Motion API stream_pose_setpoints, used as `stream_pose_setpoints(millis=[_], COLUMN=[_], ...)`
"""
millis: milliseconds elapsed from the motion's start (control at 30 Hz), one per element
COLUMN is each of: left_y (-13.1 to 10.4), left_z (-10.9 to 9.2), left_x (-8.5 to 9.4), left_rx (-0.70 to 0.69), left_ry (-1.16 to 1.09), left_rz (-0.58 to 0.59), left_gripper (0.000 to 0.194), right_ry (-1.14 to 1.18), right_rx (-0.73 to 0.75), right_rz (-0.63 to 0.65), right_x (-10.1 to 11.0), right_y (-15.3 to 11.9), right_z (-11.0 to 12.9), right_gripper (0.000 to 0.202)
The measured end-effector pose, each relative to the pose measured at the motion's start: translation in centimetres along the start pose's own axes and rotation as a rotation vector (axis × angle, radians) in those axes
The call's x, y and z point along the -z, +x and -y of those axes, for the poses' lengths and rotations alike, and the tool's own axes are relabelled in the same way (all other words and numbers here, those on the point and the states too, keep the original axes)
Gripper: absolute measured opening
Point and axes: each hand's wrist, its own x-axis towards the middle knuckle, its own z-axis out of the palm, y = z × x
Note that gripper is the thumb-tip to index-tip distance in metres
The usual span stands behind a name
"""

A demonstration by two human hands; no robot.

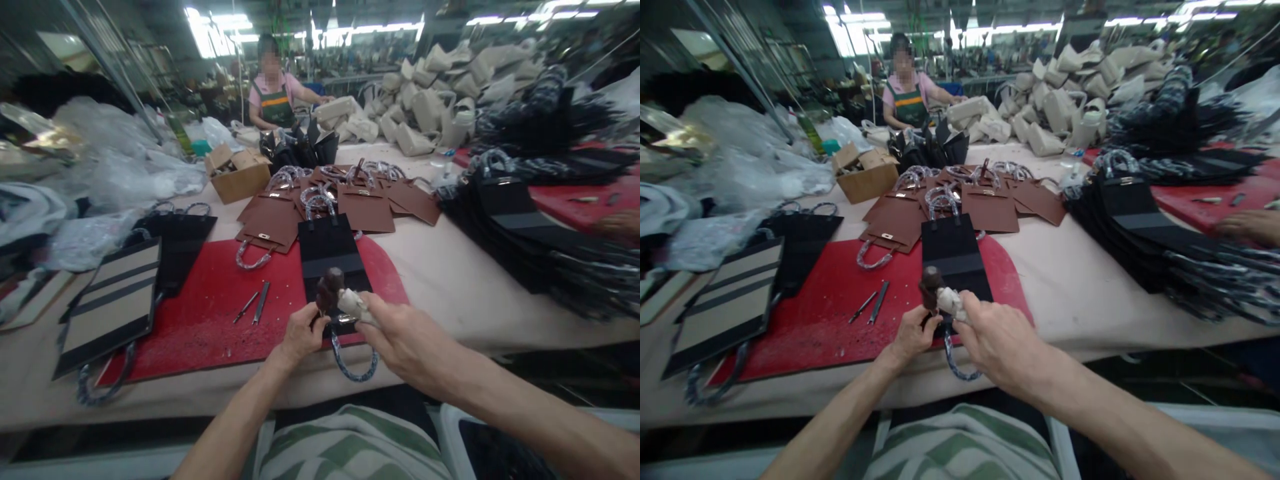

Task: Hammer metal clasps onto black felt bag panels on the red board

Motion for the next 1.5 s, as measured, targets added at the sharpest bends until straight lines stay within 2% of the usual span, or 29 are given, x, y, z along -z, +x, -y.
stream_pose_setpoints(millis=[67, 100, 167, 267, 333, 433, 500, 600, 667, 767, 867, 933, 1033, 1167, 1233, 1300, 1333, 1367, 1467, 1500], left_y=[-0.1, -0.1, -0.1, -0.2, -0.3, -0.3, -0.2, -0.1, 0.0, 0.0, -0.3, -0.5, -0.6, -0.6, -0.8, -1.0, -1.0, -1.0, -0.8, -0.7], left_z=[0.0, 0.0, 0.2, 0.5, 0.5, 0.4, 0.1, -0.3, -0.5, -0.3, 0.4, 0.8, 0.9, 0.3, 0.1, 0.0, -0.1, -0.1, -0.4, -0.5], left_x=[0.1, 0.1, 0.0, -0.1, -0.1, 0.1, 0.4, 0.6, 0.7, 0.7, 0.6, 0.6, 0.6, 0.6, 0.5, 0.5, 0.5, 0.6, 0.6, 0.6], left_rx=[0.004, 0.004, 0.002, -0.009, -0.012, 0.009, 0.025, 0.04, 0.042, 0.029, -0.023, -0.061, -0.055, 0.061, 0.011, -0.081, -0.086, -0.049, 0.171, 0.211], left_ry=[0.001, -0.007, -0.031, -0.056, -0.066, -0.067, -0.072, -0.087, -0.085, -0.043, 0.026, 0.053, 0.044, 0.005, -0.013, -0.041, -0.055, -0.071, -0.117, -0.135], left_rz=[0.0, -0.003, -0.013, -0.007, 0.001, 0.02, 0.034, 0.042, 0.047, 0.041, 0.018, 0.002, -0.019, -0.059, -0.061, 0.0, 0.019, 0.01, -0.135, -0.151], left_gripper=[0.008, 0.008, 0.012, 0.013, 0.013, 0.013, 0.013, 0.014, 0.014, 0.013, 0.015, 0.016, 0.015, 0.013, 0.012, 0.01, 0.01, 0.011, 0.017, 0.019], right_ry=[-0.062, -0.049, 0.064, 0.36, 0.431, 0.242, 0.104, 0.0, -0.032, -0.065, -0.173, -0.194, -0.159, -0.143, -0.151, -0.17, -0.18, -0.188, -0.185, -0.177], right_rx=[-0.051, -0.084, -0.21, -0.574, -0.756, -0.673, -0.587, -0.527, -0.463, -0.389, -0.427, -0.483, -0.519, -0.528, -0.533, -0.542, -0.548, -0.555, -0.556, -0.546], right_rz=[0.171, 0.187, 0.162, 0.124, 0.013, -0.114, -0.155, -0.231, -0.248, -0.16, -0.109, -0.129, -0.149, -0.166, -0.172, -0.177, -0.177, -0.177, -0.169, -0.167], right_x=[-0.8, -0.8, -0.8, -1.8, -3.1, -4.5, -5.1, -6.2, -7.7, -11.1, -14.1, -15.1, -15.3, -15.1, -15.2, -15.2, -15.2, -15.2, -15.3, -15.5], right_y=[-0.7, -1.1, -1.8, -3.1, -4.1, -5.5, -5.9, -5.5, -4.8, -4.1, -3.9, -3.9, -3.8, -3.7, -3.6, -3.5, -3.4, -3.4, -3.5, -3.6], right_z=[-2.1, -3.3, -5.8, -10.5, -13.8, -17.9, -19.2, -18.5, -16.7, -13.2, -10.6, -10.0, -10.1, -10.3, -10.1, -9.9, -9.8, -9.7, -9.2, -9.0], right_gripper=[0.018, 0.018, 0.019, 0.025, 0.025, 0.032, 0.034, 0.016, 0.022, 0.026, 0.033, 0.037, 0.038, 0.038, 0.038, 0.037, 0.037, 0.037, 0.039, 0.04])
